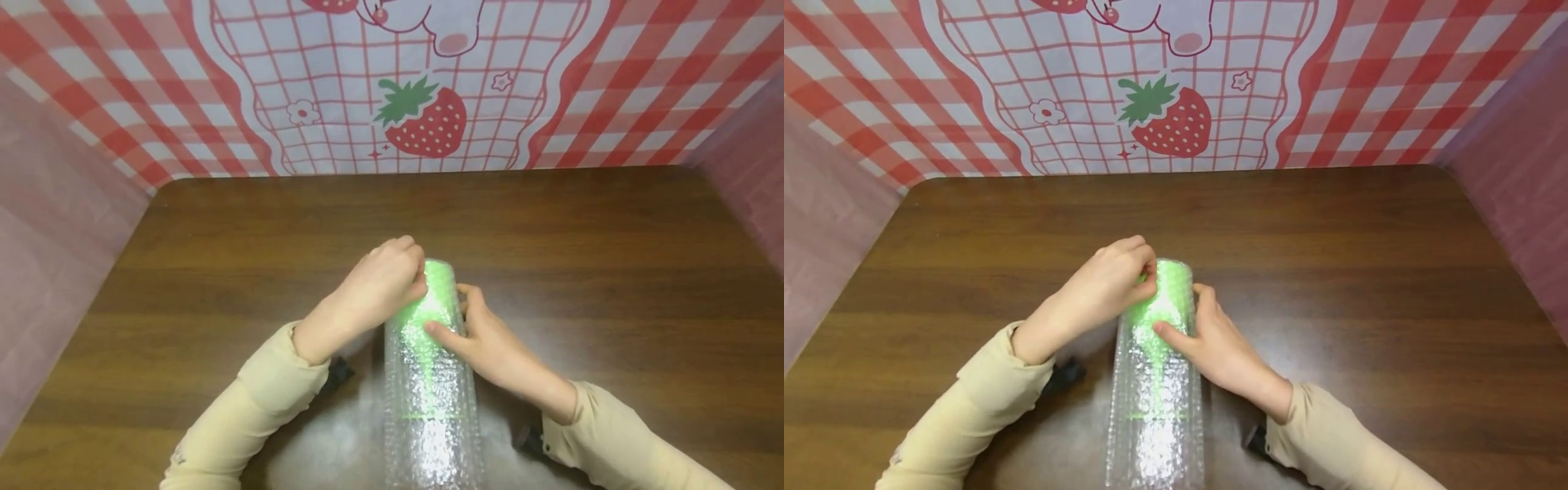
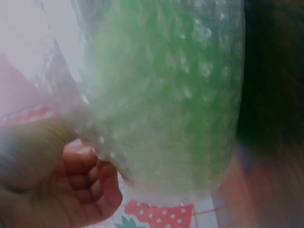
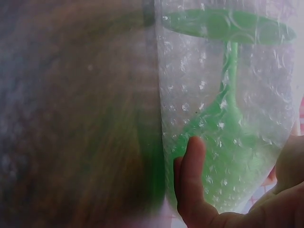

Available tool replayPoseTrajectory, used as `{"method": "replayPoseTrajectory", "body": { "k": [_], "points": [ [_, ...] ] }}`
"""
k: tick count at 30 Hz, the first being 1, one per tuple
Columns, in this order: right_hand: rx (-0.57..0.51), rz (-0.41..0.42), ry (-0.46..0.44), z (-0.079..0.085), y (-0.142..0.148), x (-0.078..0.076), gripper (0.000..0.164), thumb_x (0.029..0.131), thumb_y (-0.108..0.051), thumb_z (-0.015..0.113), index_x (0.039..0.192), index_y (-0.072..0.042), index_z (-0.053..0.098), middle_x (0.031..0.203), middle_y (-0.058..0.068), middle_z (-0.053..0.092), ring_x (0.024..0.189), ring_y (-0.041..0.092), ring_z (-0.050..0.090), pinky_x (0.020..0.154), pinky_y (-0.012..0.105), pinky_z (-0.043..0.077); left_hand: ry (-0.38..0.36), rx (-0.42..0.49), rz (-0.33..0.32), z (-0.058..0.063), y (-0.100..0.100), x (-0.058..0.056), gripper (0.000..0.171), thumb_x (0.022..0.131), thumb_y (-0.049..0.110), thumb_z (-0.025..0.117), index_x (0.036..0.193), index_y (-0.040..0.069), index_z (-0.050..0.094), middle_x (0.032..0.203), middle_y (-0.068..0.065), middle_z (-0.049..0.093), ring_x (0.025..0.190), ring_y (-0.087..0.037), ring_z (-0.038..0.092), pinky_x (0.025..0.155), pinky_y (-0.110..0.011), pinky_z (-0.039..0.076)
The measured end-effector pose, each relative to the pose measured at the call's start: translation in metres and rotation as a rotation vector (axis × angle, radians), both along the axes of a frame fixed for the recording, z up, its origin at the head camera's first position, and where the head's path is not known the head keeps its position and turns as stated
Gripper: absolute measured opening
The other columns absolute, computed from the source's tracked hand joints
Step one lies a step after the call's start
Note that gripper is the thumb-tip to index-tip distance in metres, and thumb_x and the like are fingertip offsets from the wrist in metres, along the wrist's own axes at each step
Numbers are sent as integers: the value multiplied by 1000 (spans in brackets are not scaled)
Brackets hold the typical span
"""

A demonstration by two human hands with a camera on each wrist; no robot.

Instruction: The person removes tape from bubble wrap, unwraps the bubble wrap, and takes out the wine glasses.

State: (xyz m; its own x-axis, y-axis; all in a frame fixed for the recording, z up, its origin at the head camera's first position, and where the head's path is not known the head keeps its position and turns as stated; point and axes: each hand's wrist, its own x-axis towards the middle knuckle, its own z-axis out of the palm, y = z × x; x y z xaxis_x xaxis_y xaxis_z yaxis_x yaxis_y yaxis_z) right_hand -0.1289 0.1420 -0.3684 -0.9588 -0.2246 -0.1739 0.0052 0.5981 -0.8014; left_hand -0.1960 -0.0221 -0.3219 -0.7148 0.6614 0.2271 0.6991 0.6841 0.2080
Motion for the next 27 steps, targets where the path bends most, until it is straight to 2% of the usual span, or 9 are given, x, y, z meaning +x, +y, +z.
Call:
{"method": "replayPoseTrajectory", "body": {
  "k": [8, 15, 21, 24, 27],
  "points": [
    [-24, -16, -26, -1, -1, 1, 78, 76, -52, 52, 129, -7, 17, 103, 11, 49, 80, 17, 53, 64, 26, 45, -104, 108, -25, -7, -13, -7, 5, 73, 10, 51, 75, 10, 55, 74, 4, 47, 67, -5, 45, 60, -15, 41],
    [-8, -12, -9, 0, -1, 1, 78, 76, -53, 50, 128, -6, 17, 106, 12, 48, 81, 19, 53, 64, 28, 45, -162, 93, 36, -4, -12, -6, 11, 77, 24, 56, 77, 13, 56, 76, 6, 50, 66, -4, 47, 61, -19, 41],
    [8, -17, 4, 0, -1, 1, 77, 76, -54, 50, 127, -6, 19, 109, 13, 48, 89, 22, 53, 71, 34, 45, -115, 10, 28, 1, -3, -7, 7, 72, 16, 56, 70, 9, 57, 70, 2, 50, 60, -9, 45, 57, -23, 40],
    [9, -21, 19, -1, 0, 1, 76, 76, -54, 50, 126, -6, 20, 110, 13, 48, 92, 23, 52, 76, 36, 44, -80, -30, 14, 2, 1, -8, 7, 68, 11, 55, 62, 10, 52, 64, 1, 47, 58, -10, 42, 51, -21, 38],
    [9, -20, 33, -1, 0, 1, 75, 76, -53, 50, 126, -5, 20, 113, 15, 47, 95, 24, 51, 79, 38, 42, -43, -71, 7, 5, 3, -6, 10, 67, 9, 54, 59, 10, 48, 62, 0, 44, 56, -11, 41, 48, -20, 37]
  ]
}}
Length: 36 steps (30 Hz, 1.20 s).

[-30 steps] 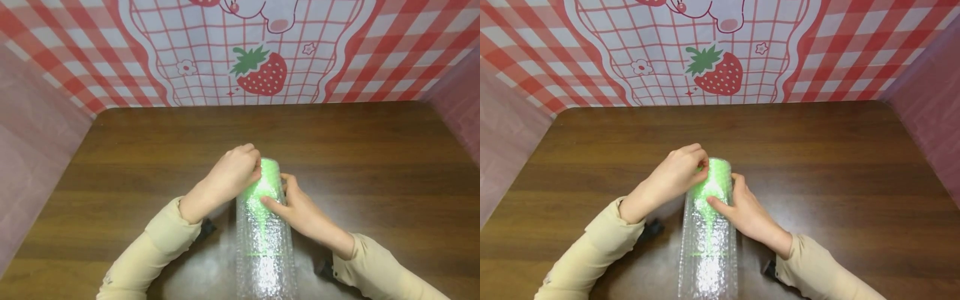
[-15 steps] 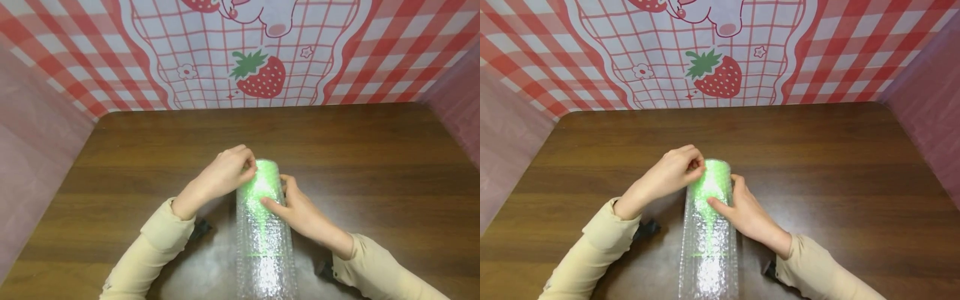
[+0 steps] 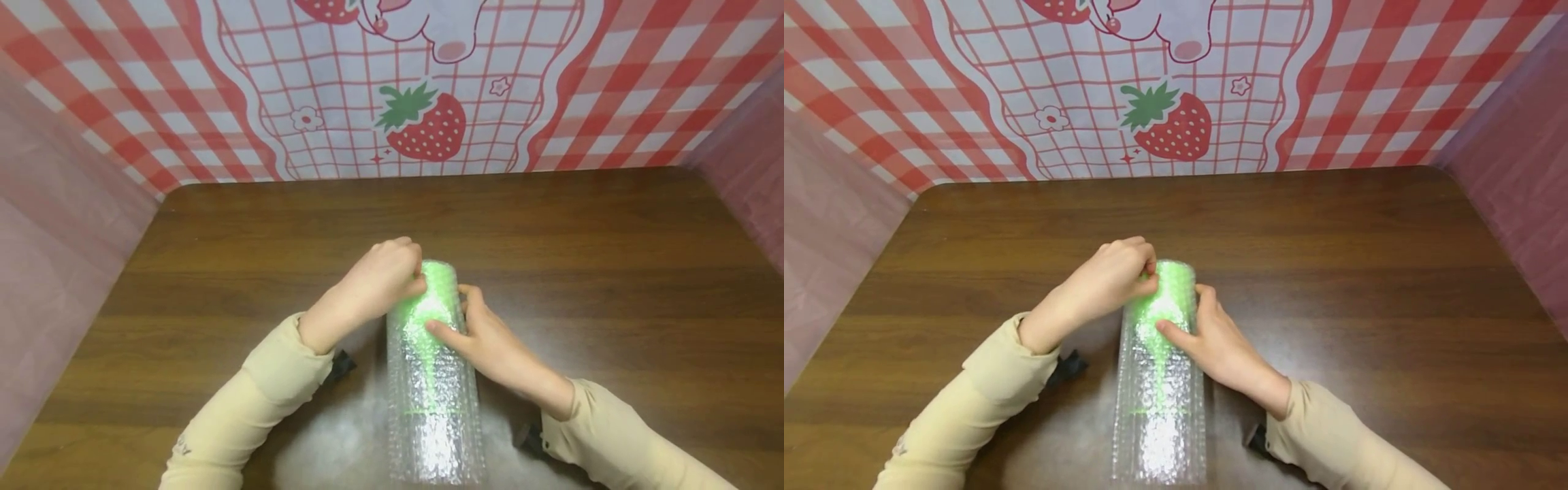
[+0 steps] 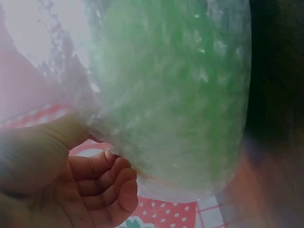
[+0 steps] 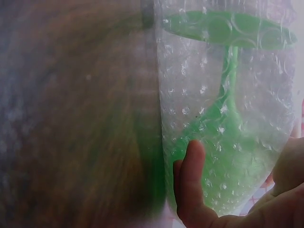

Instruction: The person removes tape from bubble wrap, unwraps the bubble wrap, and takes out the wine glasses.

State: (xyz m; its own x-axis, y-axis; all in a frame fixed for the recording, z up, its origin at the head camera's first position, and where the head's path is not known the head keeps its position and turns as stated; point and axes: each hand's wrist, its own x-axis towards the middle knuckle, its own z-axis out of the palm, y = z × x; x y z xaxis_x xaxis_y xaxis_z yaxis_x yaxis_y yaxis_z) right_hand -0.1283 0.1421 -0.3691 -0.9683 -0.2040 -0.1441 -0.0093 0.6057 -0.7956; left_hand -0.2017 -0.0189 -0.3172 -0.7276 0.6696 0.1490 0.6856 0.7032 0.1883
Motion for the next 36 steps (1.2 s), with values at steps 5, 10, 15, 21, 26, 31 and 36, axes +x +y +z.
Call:
{"method": "replayPoseTrajectory", "body": {
  "k": [5, 10, 15, 21, 26, 31, 36],
  "points": [
    [6, 5, 11, 0, 0, 1, 76, 76, -53, 50, 126, -4, 20, 115, 17, 46, 99, 26, 49, 82, 40, 41, 46, -53, -11, 5, 1, 6, 6, 75, 9, 52, 69, 7, 54, 67, -1, 47, 58, -11, 46, 50, -19, 41],
    [14, 16, 25, 0, 0, 1, 77, 77, -54, 49, 126, -2, 20, 120, 21, 41, 105, 30, 45, 85, 43, 39, 28, -34, -7, 6, 1, 5, 6, 76, 10, 54, 72, 7, 57, 68, 0, 49, 58, -10, 47, 50, -18, 41],
    [13, 9, 52, 0, 1, -1, 75, 76, -53, 50, 124, -1, 22, 119, 21, 41, 105, 31, 45, 85, 43, 38, 21, 3, -4, 6, 4, 1, 6, 72, 6, 52, 66, 8, 54, 64, 0, 47, 55, -10, 44, 47, -18, 38],
    [17, 2, 52, 1, 1, -2, 77, 76, -54, 50, 124, -1, 22, 114, 20, 44, 101, 27, 47, 82, 41, 39, 22, 23, 7, 4, 5, -3, 8, 68, 5, 53, 62, 9, 50, 61, 0, 46, 53, -10, 43, 45, -20, 37],
    [16, -5, 44, 1, 1, -1, 78, 75, -55, 49, 125, -2, 21, 116, 21, 43, 102, 28, 46, 83, 42, 39, 12, 33, 20, 0, 5, -4, 4, 67, 4, 52, 65, 8, 52, 61, 1, 46, 53, -10, 44, 46, -19, 37],
    [19, -16, 28, 1, 0, 0, 79, 75, -56, 49, 125, -3, 21, 119, 21, 42, 105, 30, 45, 85, 44, 38, 4, 45, 27, -4, 6, -4, 5, 66, 3, 52, 65, 7, 51, 60, 0, 47, 53, -11, 45, 46, -20, 38],
    [15, -1, 44, -2, 0, 2, 78, 75, -54, 51, 125, -2, 21, 120, 23, 40, 106, 31, 44, 85, 44, 38, -32, 73, 52, -7, 2, -4, 10, 68, 2, 50, 72, 8, 56, 68, 0, 53, 59, -10, 48, 54, -21, 41]
  ]
}}
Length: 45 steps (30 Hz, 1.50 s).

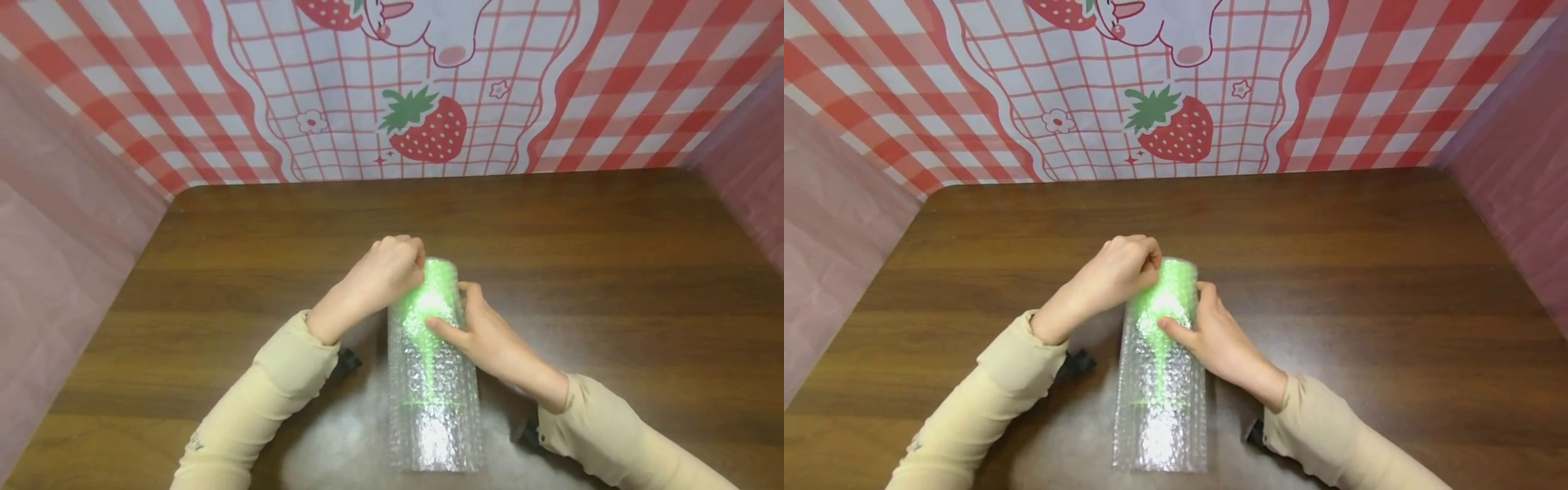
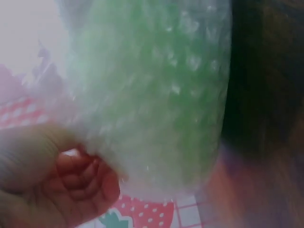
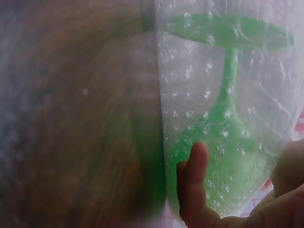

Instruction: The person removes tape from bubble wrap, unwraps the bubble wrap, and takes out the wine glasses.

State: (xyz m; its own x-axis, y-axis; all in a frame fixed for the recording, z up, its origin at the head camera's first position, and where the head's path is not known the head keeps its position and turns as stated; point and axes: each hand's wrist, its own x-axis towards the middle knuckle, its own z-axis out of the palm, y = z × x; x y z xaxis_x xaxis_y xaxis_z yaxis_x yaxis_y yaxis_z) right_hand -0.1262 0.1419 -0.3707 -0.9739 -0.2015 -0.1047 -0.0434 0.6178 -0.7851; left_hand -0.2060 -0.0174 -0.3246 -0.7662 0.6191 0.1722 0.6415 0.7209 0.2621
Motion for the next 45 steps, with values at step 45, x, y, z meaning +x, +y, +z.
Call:
{"method": "replayPoseTrajectory", "body": {
  "k": [45],
  "points": [
    [10, -12, -11, 1, 0, 0, 80, 73, -57, 50, 126, -6, 20, 109, 15, 48, 95, 26, 49, 75, 39, 43, 43, 161, 14, -11, -8, 7, 7, 64, 7, 54, 68, 12, 52, 67, 5, 47, 58, -5, 44, 56, -18, 41]
  ]
}}
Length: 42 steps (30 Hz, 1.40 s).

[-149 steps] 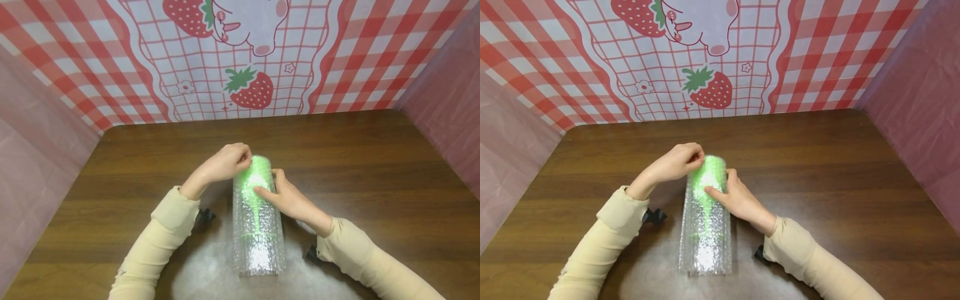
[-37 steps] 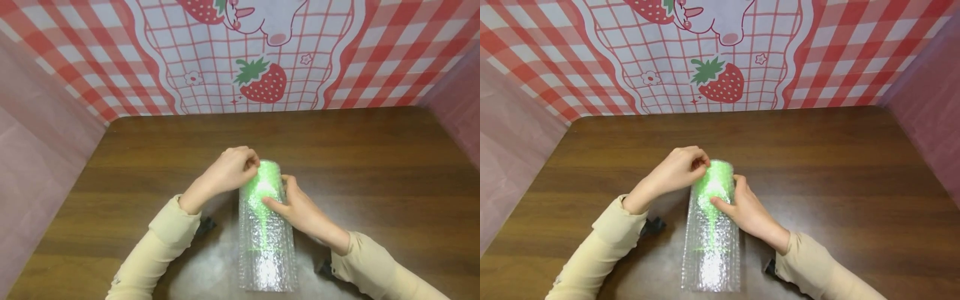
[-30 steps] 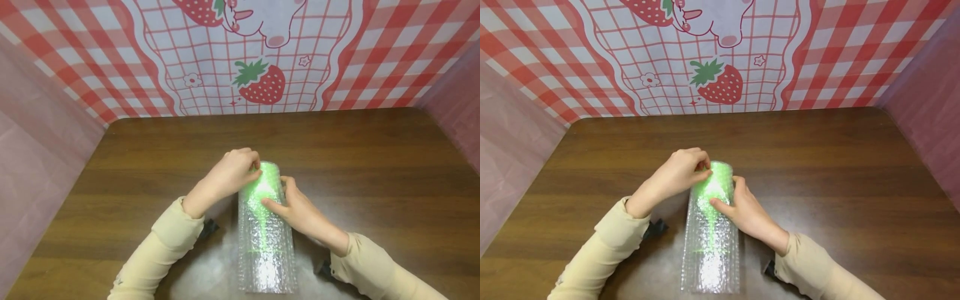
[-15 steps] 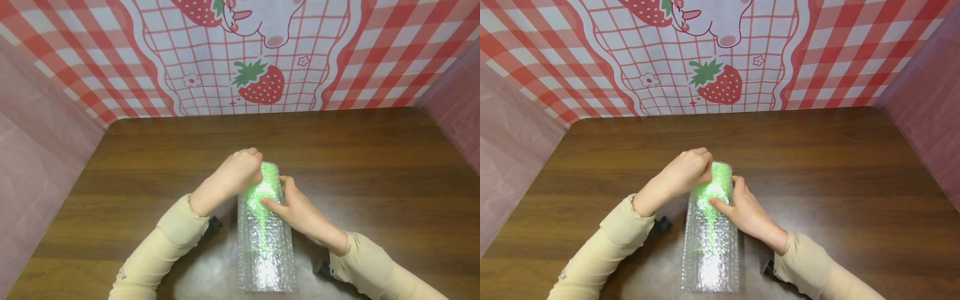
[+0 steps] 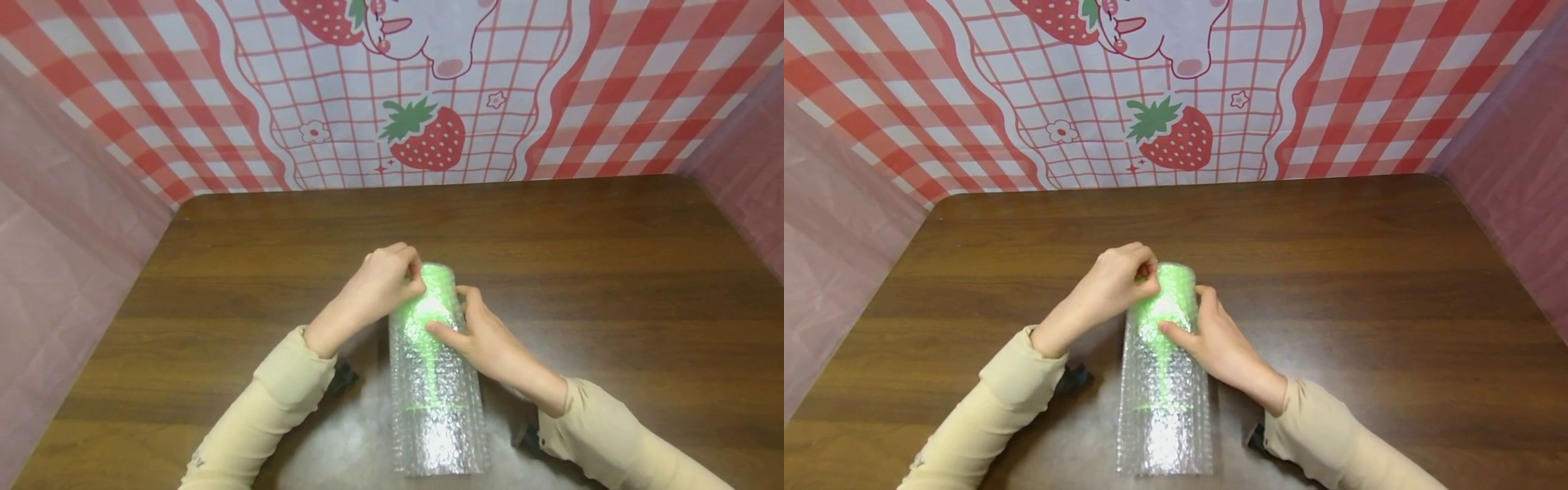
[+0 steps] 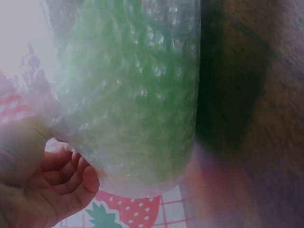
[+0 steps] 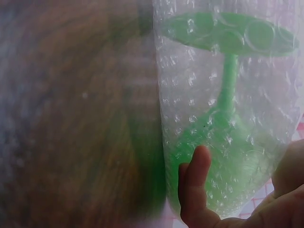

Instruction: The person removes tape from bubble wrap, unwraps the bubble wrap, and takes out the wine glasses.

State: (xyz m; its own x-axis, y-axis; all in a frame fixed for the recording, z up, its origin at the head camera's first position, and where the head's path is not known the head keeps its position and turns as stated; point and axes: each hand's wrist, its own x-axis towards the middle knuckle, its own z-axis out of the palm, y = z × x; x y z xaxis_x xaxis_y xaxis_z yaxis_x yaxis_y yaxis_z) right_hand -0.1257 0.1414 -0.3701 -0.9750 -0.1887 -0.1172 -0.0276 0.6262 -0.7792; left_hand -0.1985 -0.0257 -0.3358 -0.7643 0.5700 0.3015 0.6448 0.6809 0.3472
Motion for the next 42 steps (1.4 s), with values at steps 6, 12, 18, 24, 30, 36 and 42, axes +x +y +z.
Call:
{"method": "replayPoseTrajectory", "body": {
  "k": [6, 12, 18, 24, 30, 36, 42],
  "points": [
    [3, 0, 1, 0, 0, 1, 80, 73, -57, 51, 127, -6, 20, 107, 14, 48, 95, 25, 48, 75, 38, 42, -22, 85, -45, -5, -9, -6, 6, 68, 8, 54, 73, 11, 55, 69, 6, 50, 61, -3, 46, 55, -11, 40],
    [3, 6, -15, -1, 0, 1, 80, 73, -58, 50, 127, -6, 20, 107, 13, 48, 92, 23, 50, 73, 37, 43, -80, 127, -207, -7, -20, -11, 11, 81, 13, 52, 90, 12, 58, 79, 7, 50, 66, -3, 46, 56, -14, 41],
    [2, 12, -13, 0, 1, 1, 80, 73, -57, 50, 127, -5, 20, 105, 12, 49, 87, 21, 51, 71, 35, 43, -85, 107, -338, -9, -25, -15, 15, 84, 11, 48, 94, 16, 58, 87, 6, 48, 63, -5, 43, 55, -16, 40],
    [4, 11, -3, 2, 0, 0, 80, 74, -57, 50, 127, -5, 20, 106, 13, 48, 88, 22, 51, 71, 36, 43, -65, 56, -356, -11, -21, -21, 18, 81, 7, 41, 89, 18, 53, 83, 7, 42, 64, -5, 39, 56, -18, 38],
    [11, 14, -5, 2, 0, 0, 80, 74, -57, 49, 127, -5, 19, 103, 12, 49, 85, 21, 50, 67, 33, 43, -65, 7, -336, -11, -18, -21, 17, 77, 4, 39, 83, 18, 47, 78, 6, 35, 65, -6, 36, 56, -19, 37],
    [7, 15, -13, 1, 1, 0, 80, 74, -57, 49, 127, -5, 19, 103, 13, 48, 82, 20, 51, 65, 31, 43, -79, 28, -335, -12, -18, -20, 15, 75, 4, 39, 75, 18, 42, 76, 5, 33, 64, -7, 33, 54, -20, 35],
    [-30, 17, -26, 0, 2, 1, 78, 75, -55, 51, 127, -5, 19, 100, 10, 50, 76, 17, 52, 64, 29, 43, -108, 133, -296, -10, -26, -15, 16, 70, 6, 46, 82, 16, 46, 80, 5, 40, 71, -7, 40, 61, -20, 39]
  ]
}}
